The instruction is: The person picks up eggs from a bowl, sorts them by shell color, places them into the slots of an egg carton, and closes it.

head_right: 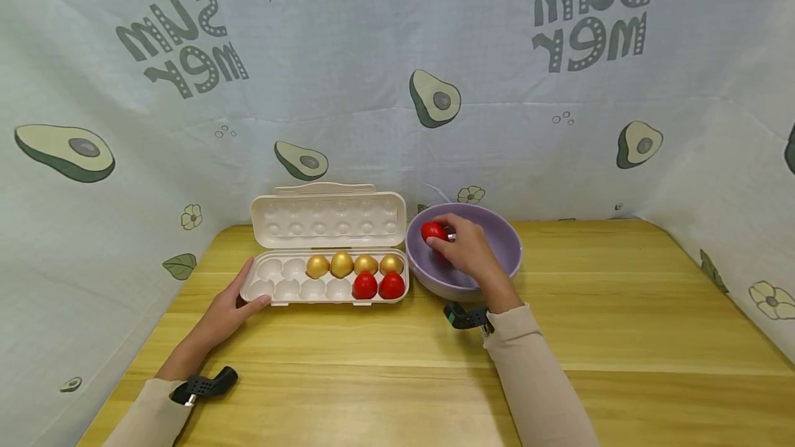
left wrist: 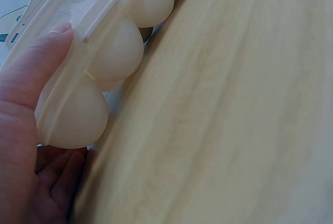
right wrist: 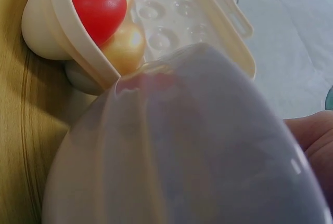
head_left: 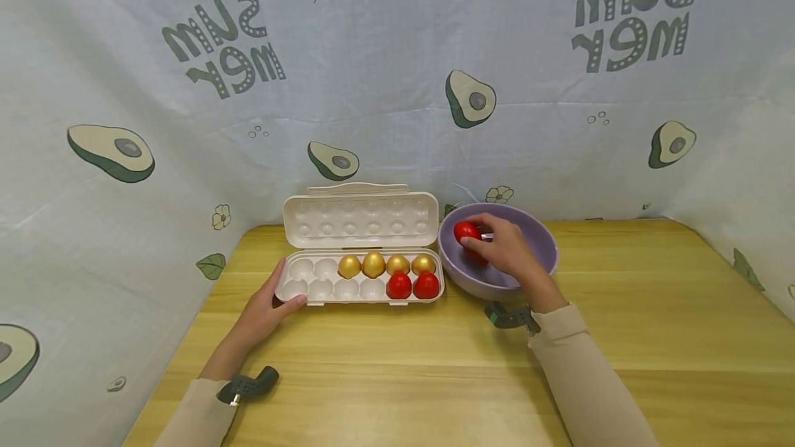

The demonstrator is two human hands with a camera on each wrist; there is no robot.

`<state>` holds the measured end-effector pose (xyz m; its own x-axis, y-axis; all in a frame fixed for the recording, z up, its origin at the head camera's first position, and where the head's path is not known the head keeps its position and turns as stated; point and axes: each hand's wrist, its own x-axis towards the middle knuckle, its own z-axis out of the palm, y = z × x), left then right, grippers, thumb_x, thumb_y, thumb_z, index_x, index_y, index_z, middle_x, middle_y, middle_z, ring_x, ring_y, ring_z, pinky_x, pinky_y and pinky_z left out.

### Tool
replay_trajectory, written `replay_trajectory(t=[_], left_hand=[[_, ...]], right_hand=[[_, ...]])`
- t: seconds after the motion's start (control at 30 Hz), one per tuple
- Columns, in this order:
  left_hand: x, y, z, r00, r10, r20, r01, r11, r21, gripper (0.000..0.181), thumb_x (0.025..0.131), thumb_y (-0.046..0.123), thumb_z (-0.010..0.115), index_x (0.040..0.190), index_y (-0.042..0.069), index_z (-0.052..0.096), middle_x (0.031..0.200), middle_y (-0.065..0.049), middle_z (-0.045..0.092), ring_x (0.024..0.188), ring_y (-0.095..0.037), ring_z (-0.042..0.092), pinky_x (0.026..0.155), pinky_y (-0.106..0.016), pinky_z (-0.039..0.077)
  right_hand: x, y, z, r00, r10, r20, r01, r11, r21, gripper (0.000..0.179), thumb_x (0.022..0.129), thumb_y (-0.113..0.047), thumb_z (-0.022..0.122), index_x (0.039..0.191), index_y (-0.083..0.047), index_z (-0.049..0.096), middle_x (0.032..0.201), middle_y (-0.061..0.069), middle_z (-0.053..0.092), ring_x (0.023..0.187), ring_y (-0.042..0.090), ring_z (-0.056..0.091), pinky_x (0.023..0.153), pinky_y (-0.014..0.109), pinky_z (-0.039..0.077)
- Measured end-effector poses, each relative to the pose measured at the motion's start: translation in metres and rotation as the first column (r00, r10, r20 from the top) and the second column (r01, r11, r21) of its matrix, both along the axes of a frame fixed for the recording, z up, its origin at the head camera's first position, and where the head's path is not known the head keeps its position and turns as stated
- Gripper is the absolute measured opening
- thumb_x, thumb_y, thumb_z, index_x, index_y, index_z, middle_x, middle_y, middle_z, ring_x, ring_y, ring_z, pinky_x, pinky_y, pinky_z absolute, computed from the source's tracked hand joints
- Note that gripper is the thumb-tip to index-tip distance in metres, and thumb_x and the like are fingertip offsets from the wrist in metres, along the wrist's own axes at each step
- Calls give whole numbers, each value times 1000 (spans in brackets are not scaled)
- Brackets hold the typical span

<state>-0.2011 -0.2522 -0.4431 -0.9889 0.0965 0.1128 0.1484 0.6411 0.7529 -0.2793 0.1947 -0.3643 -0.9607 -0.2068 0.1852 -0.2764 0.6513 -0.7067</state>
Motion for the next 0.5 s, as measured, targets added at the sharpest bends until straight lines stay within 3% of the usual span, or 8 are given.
replay_trajectory(t=[0.27,0.5], left_hand=[[0,0,-1,1000,-3,0,3,1000,8,95,89,42,67,156,10,8,158,-19,17,143,-40,19,113,-58,20],[1,0,0,1000,-5,1,5,1000,12,95,89,42,67,156,10,8,158,-19,17,143,-40,19,113,-58,19]], right_hand=[[2,-4,4,1000,-6,-13,6,1000,4,47,88,-22,72,129,-6,56,122,17,61,110,36,60,85,47,54],[7,-9,12,999,43,-23,-44,998,-50,46,86,-25,74,126,-8,58,118,14,64,107,35,62,83,45,55]])
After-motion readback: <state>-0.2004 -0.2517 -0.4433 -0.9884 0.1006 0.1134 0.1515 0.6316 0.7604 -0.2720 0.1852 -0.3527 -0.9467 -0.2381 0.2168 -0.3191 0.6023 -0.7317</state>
